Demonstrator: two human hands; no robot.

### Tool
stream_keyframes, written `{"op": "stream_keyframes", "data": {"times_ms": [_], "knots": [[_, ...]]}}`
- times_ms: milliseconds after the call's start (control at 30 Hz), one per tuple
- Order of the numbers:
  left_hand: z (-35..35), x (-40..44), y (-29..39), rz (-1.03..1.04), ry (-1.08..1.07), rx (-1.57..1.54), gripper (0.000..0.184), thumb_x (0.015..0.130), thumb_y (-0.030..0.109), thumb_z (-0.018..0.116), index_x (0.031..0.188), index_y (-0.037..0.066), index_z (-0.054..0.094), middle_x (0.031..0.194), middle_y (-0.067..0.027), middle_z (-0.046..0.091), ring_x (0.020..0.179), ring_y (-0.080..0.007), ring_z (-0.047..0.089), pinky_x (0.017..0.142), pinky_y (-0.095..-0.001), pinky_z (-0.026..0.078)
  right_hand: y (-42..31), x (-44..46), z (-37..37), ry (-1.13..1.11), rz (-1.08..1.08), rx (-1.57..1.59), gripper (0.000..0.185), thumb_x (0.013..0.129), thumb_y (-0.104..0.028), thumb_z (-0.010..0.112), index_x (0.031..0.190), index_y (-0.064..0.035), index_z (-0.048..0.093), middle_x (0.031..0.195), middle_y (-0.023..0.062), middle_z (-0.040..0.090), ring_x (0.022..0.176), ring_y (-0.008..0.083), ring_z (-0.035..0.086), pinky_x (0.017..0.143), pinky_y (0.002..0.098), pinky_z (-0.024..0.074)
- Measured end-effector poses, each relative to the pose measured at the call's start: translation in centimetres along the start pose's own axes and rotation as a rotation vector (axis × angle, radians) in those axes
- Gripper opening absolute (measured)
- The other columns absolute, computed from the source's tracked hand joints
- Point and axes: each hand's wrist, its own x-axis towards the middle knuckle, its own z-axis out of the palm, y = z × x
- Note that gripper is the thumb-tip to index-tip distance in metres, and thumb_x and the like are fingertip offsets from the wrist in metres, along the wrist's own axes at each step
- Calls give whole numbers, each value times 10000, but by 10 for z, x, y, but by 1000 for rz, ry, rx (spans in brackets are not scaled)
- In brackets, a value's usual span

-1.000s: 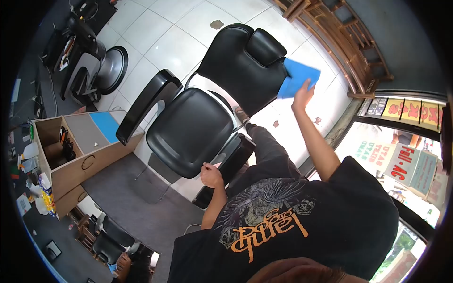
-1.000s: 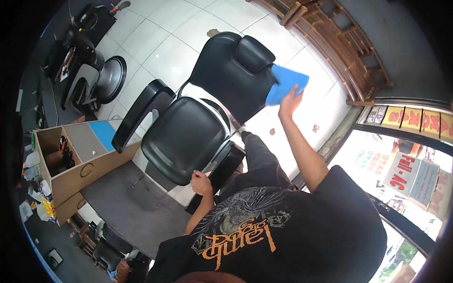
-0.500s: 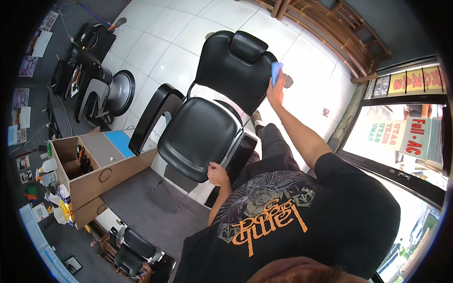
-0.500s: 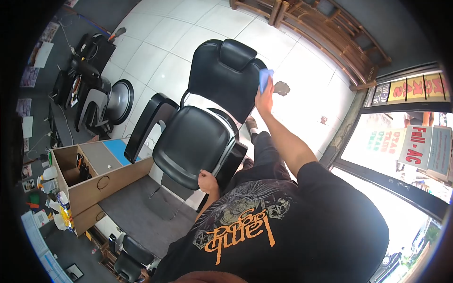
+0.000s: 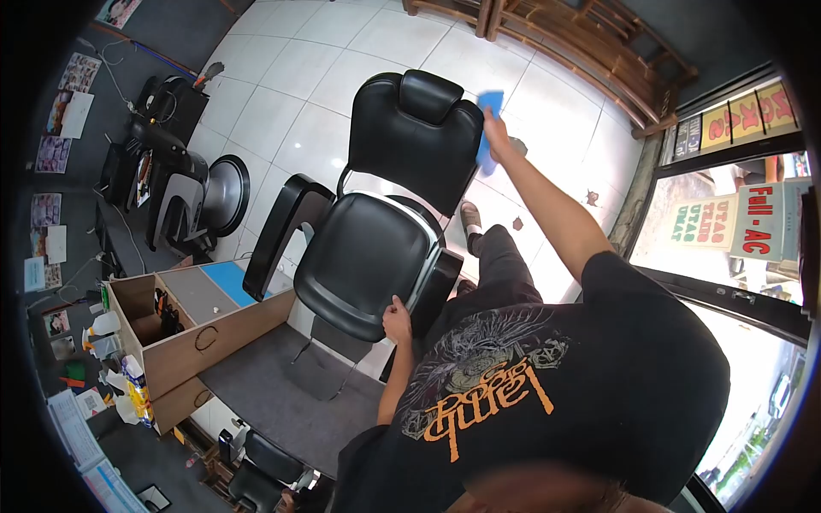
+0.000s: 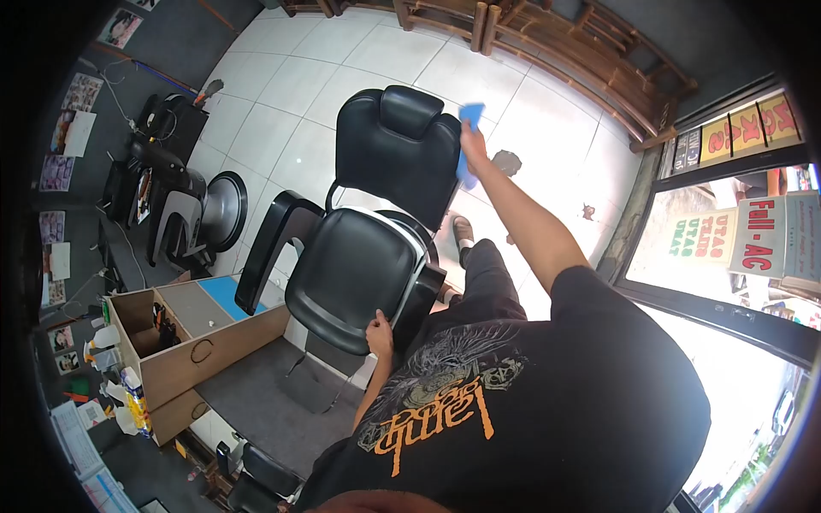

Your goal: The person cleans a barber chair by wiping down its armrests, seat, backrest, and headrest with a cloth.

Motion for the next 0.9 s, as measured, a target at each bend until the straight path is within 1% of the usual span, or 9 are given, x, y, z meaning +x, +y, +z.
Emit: {"op": "stream_keyframes", "data": {"times_ms": [33, 167, 333, 433, 467, 700, 767, 867, 900], "knots": [[0, -3, 5, -8, 35, 34, 581, 982, 604, 535, 1003, 87, 799, 995, -170, 783, 990, -406, 731, 887, -518, 553, -22, 9, 7, -85, -43, -118, 738, 1072, -535, 425, 1513, 56, 450, 1502, 283, 527, 1415, 385, 492, 1153, 442, 396], [-3, -9, 12, -39, 127, 63, 524, 986, 553, 558, 973, 88, 799, 965, -168, 783, 949, -407, 737, 862, -521, 556, -29, 20, 44, -63, -458, -863, 635, 1060, -554, 421, 1602, -225, 405, 1653, 161, 375, 1471, 391, 423, 1152, 594, 367], [0, -13, 17, -52, 229, 57, 461, 983, 477, 580, 894, 73, 783, 887, -172, 770, 869, -415, 735, 791, -531, 558, 5, -56, 34, 171, -763, -1095, 832, 874, -167, 741, 1593, -378, 380, 1673, 69, 284, 1481, 467, 314, 1131, 659, 382], [5, -13, 15, -32, 299, 66, 449, 981, 451, 580, 864, 63, 771, 832, -179, 756, 810, -424, 728, 739, -540, 555, 20, -77, 19, 136, -700, -1031, 878, 863, -83, 717, 1606, -375, 353, 1684, 81, 241, 1479, 482, 307, 1107, 656, 433], [6, -13, 13, -12, 322, 64, 445, 979, 438, 578, 851, 55, 764, 807, -186, 747, 774, -429, 723, 707, -552, 555, 24, -86, 16, 134, -705, -1029, 903, 867, 20, 665, 1626, -333, 326, 1700, 136, 193, 1460, 478, 352, 1134, 558, 466], [12, -11, 10, -14, 373, 59, 455, 983, 429, 558, 840, 38, 741, 809, -191, 742, 765, -435, 716, 697, -571, 552, 123, -150, 27, 106, -455, -661, 762, 984, -116, 615, 1650, -276, 281, 1712, 254, 124, 1465, 519, 374, 1104, 515, 479], [13, -7, 10, -12, 385, 62, 455, 984, 433, 554, 838, 44, 739, 805, -188, 740, 761, -431, 714, 690, -569, 549, 209, -147, 28, -35, -406, -691, 617, 1056, -263, 542, 1633, -215, 328, 1651, 308, 276, 1424, 518, 435, 1125, 510, 443], [15, -10, 6, -14, 398, 63, 448, 981, 433, 563, 817, 53, 735, 792, -177, 738, 749, -423, 714, 680, -565, 548, 197, -208, 29, -469, 176, -605, 486, 1054, -369, 538, 1463, -109, 564, 1469, 292, 541, 1376, 436, 518, 1121, 469, 435], [14, -10, 7, -14, 400, 58, 446, 981, 432, 565, 810, 56, 733, 785, -172, 737, 743, -419, 714, 675, -563, 547, 195, -224, 28, -542, 59, -667, 474, 1047, -371, 549, 1436, -102, 583, 1461, 263, 557, 1367, 429, 525, 1127, 468, 431]]}}
